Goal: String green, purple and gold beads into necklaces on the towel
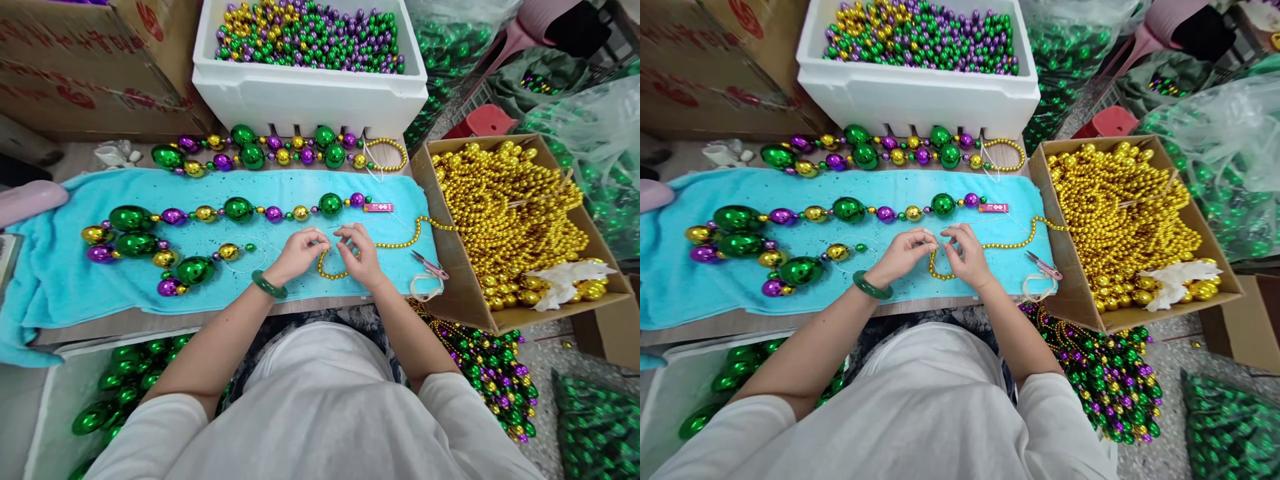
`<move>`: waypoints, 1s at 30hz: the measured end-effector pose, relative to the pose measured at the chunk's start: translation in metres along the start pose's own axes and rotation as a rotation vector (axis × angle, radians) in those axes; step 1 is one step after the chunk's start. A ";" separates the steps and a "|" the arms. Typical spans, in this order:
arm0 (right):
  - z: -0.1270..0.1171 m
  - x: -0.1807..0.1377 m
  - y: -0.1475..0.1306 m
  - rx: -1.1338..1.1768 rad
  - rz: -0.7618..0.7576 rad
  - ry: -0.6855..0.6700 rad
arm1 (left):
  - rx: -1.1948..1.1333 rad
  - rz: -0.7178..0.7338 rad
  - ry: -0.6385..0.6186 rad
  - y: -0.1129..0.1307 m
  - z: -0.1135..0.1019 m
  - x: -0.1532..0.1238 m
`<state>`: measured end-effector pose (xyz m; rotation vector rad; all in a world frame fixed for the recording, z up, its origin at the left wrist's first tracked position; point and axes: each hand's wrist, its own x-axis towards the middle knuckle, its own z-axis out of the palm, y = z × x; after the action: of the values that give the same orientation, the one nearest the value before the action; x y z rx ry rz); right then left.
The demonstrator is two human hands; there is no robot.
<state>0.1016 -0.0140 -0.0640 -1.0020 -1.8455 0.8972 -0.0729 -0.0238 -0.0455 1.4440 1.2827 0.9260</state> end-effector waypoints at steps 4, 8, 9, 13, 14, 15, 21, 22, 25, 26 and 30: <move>-0.003 0.007 -0.001 0.103 0.059 -0.074 | 0.040 -0.001 -0.021 0.000 0.001 0.001; -0.002 0.010 0.000 0.133 0.061 -0.070 | -0.012 -0.010 -0.048 0.002 0.000 0.001; -0.001 0.010 0.001 0.147 0.057 -0.064 | -0.045 -0.019 -0.057 0.002 0.000 0.001; 0.005 0.005 0.003 0.212 0.056 -0.029 | -0.177 -0.059 -0.091 0.000 -0.002 0.000; 0.006 0.004 0.004 0.220 0.058 -0.022 | -0.202 -0.068 -0.094 -0.001 -0.002 0.000; 0.007 0.002 0.004 0.219 0.064 -0.017 | -0.225 -0.077 -0.096 -0.002 -0.001 0.000; 0.010 -0.002 0.003 0.048 0.005 0.033 | -0.306 -0.130 -0.062 -0.005 0.003 0.000; 0.010 -0.002 0.003 0.020 -0.022 0.045 | -0.300 -0.138 -0.050 -0.006 0.004 0.000; 0.013 -0.004 0.007 -0.033 -0.068 0.064 | -0.219 -0.165 0.011 -0.007 0.007 0.000; 0.014 -0.004 0.008 -0.044 -0.071 0.073 | -0.164 -0.163 0.045 -0.008 0.009 0.000; 0.019 -0.008 0.009 -0.040 -0.024 0.148 | 0.111 -0.044 0.187 -0.008 0.016 -0.003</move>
<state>0.0896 -0.0212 -0.0819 -1.0409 -1.7536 0.7539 -0.0597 -0.0292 -0.0568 1.4341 1.5187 0.9917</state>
